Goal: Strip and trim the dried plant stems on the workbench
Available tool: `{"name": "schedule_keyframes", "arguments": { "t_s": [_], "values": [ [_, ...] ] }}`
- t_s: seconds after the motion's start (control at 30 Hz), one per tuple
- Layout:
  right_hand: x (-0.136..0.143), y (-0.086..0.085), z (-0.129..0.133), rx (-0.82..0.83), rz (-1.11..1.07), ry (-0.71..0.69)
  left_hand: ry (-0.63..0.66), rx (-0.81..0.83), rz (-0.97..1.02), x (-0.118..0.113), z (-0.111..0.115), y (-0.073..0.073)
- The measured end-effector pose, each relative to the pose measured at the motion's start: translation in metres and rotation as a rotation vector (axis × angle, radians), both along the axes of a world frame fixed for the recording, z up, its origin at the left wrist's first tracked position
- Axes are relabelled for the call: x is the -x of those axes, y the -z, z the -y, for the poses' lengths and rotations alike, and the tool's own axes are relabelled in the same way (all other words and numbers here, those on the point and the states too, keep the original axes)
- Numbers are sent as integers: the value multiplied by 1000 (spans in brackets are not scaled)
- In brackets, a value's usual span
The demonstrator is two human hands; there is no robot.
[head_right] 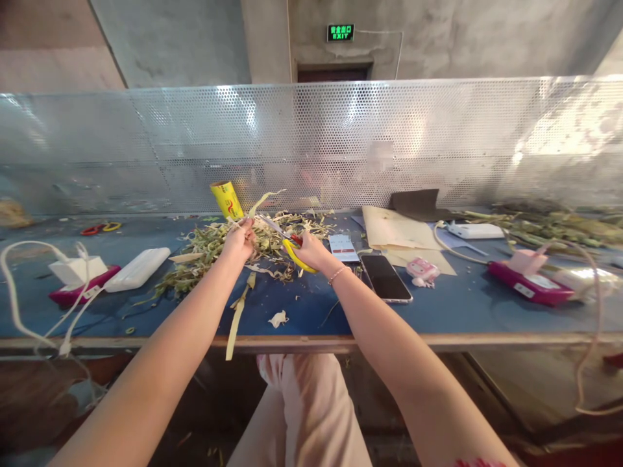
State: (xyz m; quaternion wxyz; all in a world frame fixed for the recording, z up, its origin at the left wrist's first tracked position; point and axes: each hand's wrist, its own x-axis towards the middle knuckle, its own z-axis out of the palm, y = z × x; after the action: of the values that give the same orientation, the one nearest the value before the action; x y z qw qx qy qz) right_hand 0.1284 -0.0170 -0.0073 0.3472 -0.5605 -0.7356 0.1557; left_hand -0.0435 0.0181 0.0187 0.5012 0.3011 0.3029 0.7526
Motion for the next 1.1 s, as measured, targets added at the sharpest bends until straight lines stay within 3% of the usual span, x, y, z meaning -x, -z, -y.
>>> {"name": "schedule_keyframes", "arguments": {
  "t_s": [0.8,1.1],
  "values": [
    [-1,2,-2,-32,-1,-71,64,-9,-110,-7,0,6],
    [-1,-5,4,-23,5,-68,55,-5,-101,-8,-1,6]
  ]
}}
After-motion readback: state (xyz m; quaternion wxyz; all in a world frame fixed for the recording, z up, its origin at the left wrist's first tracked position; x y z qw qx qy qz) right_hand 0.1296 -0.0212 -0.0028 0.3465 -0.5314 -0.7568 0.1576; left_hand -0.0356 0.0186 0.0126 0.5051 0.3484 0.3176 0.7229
